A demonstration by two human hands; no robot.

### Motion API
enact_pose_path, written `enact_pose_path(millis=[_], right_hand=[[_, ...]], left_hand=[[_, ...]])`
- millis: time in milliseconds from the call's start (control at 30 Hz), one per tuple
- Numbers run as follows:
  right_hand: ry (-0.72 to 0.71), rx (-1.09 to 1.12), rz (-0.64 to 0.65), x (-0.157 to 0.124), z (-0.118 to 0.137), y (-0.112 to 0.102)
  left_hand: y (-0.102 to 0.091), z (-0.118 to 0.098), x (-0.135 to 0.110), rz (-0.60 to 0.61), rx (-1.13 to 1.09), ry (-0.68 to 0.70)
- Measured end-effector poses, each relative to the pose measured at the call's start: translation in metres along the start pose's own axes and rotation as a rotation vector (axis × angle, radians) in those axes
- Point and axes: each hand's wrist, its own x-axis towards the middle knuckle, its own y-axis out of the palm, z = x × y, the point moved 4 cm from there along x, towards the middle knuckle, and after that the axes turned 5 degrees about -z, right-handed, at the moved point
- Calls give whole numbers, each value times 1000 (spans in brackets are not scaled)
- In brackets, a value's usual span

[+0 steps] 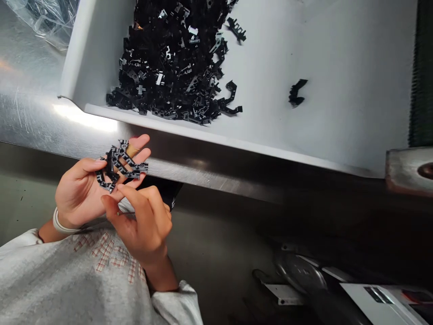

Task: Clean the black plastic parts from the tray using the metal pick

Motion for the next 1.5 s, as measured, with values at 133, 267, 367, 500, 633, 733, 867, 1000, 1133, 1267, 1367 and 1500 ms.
enact_pose_path(millis=[133, 267, 367, 500, 633, 733, 867, 1000, 1133, 1267, 1367, 1500], right_hand=[[51, -20, 84, 0, 1, 0], [85, 26, 57, 1, 2, 0], [107, 53, 8, 1, 3, 0], [37, 20, -26, -4, 6, -1], [-87, -72, 14, -10, 7, 0], [-127, -89, 83, -11, 7, 1], [-144, -35, 197, -12, 8, 2], [-147, -50, 154, -12, 7, -3], [-169, -91, 165, -12, 8, -1], [-133, -36, 187, -12, 9, 1], [-143, -15, 112, -12, 10, -1], [-164, -34, 172, -13, 9, 1]], left_hand=[[-1, 2, 0, 68, 7, -16], [-2, 4, -1, 84, 15, -42], [-1, 3, -2, 82, 11, -30], [0, 2, -4, 76, 1, -26], [0, 2, -6, 81, 5, -18], [0, 3, -6, 58, 23, -9], [-2, 2, -6, 11, 20, -10], [-2, 3, -7, 15, 1, -5], [-2, 3, -8, 20, 9, -9], [-2, 3, -8, 42, 6, -2], [-3, 3, -8, 54, 12, -11], [-4, 3, -8, 48, 2, -29]])
